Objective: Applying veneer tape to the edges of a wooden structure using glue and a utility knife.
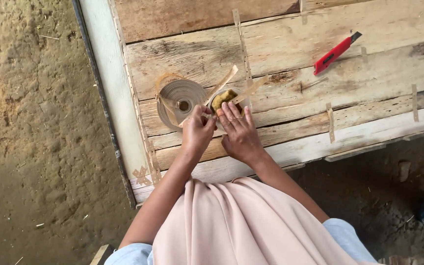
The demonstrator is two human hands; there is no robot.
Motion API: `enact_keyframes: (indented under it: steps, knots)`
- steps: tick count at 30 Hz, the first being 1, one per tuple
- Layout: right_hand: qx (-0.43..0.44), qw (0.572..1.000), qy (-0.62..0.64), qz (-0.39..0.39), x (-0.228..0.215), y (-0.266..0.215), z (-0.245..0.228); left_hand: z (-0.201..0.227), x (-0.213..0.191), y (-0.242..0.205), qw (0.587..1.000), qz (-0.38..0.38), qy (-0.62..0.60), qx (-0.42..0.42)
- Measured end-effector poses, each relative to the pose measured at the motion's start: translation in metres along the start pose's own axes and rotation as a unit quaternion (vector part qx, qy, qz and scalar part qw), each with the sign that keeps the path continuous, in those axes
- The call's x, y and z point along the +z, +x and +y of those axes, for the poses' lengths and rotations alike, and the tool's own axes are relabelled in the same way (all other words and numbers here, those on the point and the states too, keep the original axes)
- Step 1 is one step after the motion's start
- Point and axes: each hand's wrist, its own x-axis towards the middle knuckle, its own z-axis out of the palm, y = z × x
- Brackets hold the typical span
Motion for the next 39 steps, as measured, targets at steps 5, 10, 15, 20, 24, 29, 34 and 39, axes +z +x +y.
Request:
enact_keyframes:
  steps: [5,10,15,20,24,29,34,39]
  knots:
    - [-0.004,0.996,-0.027,-0.084,0.019,-0.004,0.016,0.001,0.005,0.003,0.999,0.013,0.04,0.022]
    - [0.019,0.979,-0.022,-0.201,0.014,-0.001,0.019,0.003,0.004,-0.011,0.996,0.045,-0.029,0.072]
    - [0.04,0.963,-0.039,-0.262,-0.003,0.014,0.012,0.041,-0.024,-0.055,0.966,0.045,-0.182,0.175]
    - [0.04,0.964,0.007,-0.263,-0.006,0.016,0.013,0.085,-0.075,-0.086,0.936,0.003,-0.271,0.225]
    - [0.137,0.921,0.334,-0.144,-0.03,0.012,0.042,0.08,-0.087,-0.077,0.939,-0.077,-0.247,0.225]
    - [0.189,0.78,0.586,-0.11,-0.126,0.058,0.009,0.072,-0.066,-0.066,0.932,-0.145,-0.252,0.217]
    - [0.153,0.728,0.635,-0.208,-0.118,0.04,0.02,0.072,-0.058,-0.051,0.929,-0.178,-0.247,0.209]
    - [0.246,0.693,0.627,-0.257,-0.099,0.012,0.041,0.076,-0.065,-0.041,0.956,-0.165,-0.078,0.23]
